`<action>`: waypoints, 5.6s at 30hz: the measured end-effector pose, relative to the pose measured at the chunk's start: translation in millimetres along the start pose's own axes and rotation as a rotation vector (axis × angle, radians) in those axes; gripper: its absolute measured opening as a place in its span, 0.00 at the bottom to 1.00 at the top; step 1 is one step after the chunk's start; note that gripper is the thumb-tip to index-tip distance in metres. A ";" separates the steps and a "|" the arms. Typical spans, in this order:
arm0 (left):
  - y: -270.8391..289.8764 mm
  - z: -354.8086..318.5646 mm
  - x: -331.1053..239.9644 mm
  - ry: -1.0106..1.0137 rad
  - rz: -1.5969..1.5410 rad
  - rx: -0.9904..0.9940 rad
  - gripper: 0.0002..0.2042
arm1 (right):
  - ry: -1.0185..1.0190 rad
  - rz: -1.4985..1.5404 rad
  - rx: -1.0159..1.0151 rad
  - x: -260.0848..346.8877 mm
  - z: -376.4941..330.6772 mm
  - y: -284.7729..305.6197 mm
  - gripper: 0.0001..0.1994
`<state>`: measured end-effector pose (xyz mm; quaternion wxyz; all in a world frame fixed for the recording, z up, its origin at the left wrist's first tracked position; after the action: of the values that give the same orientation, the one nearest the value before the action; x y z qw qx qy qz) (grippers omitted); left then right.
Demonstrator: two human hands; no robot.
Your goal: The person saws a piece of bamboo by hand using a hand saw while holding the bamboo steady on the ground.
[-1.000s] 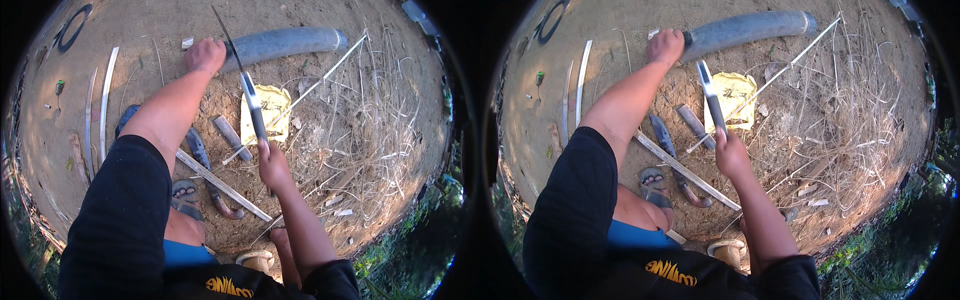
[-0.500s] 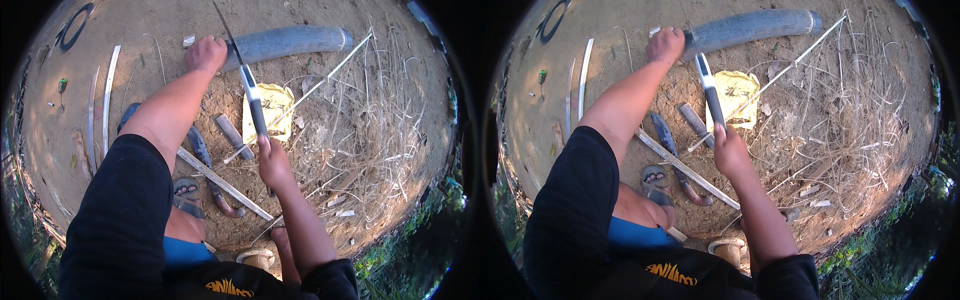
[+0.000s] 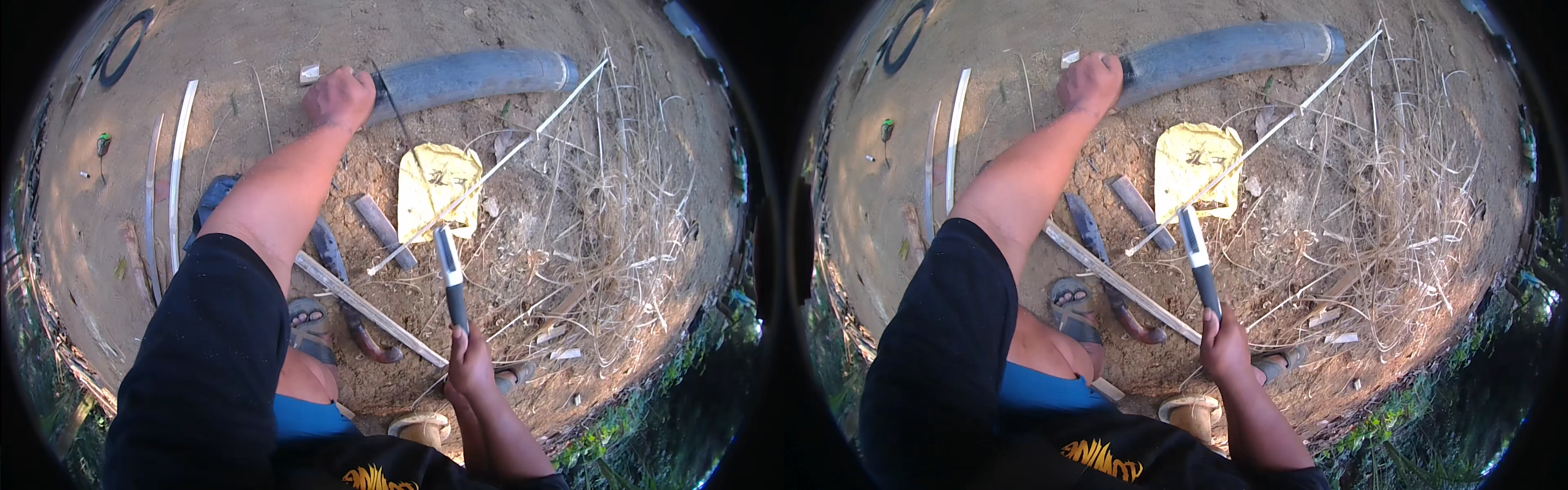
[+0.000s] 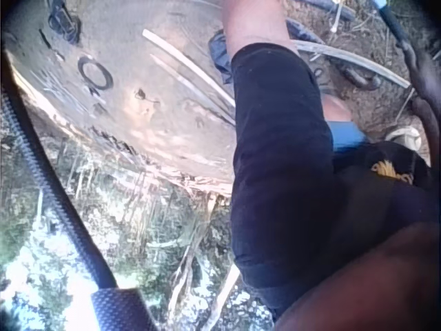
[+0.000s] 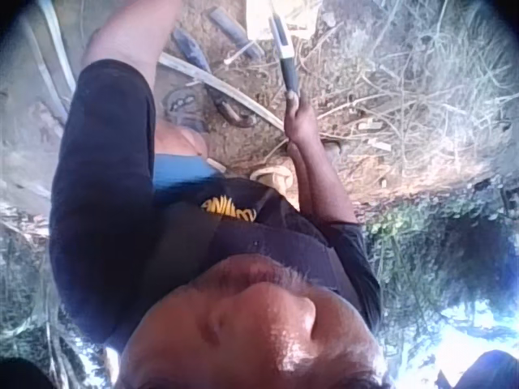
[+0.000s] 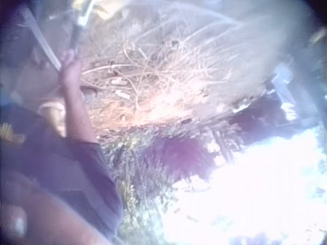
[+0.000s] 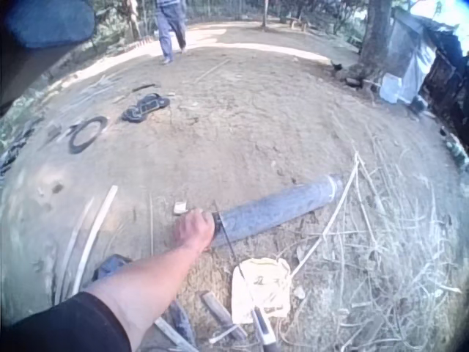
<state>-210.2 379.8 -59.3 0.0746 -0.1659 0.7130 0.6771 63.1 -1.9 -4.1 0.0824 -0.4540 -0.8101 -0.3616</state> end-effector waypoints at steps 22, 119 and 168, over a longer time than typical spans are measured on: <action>4.4 4.7 10.5 0.019 -0.023 -0.060 0.22 | -0.065 -0.064 0.046 -0.5 14.2 -3.1 0.28; -14.8 -8.2 7.3 0.021 -0.136 -0.175 0.14 | -0.055 -0.163 -0.023 76.7 97.2 5.5 0.29; -13.6 -13.2 8.9 0.088 -0.105 -0.143 0.13 | -0.114 -0.094 0.034 61.1 35.2 17.2 0.26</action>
<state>-212.4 365.2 -74.1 0.0664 -0.2377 0.6559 0.7134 48.6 68.2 7.4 0.0267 -0.4340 -0.8399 -0.3248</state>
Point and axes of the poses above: each hand's wrist, its own z-axis towards the middle knuckle, its own y-axis out of the back of the hand, x = y × z, the point moved 9 cm from there along z, towards the middle knuckle, and after that the axes turned 11 degrees about -y, right-handed, at the moved point
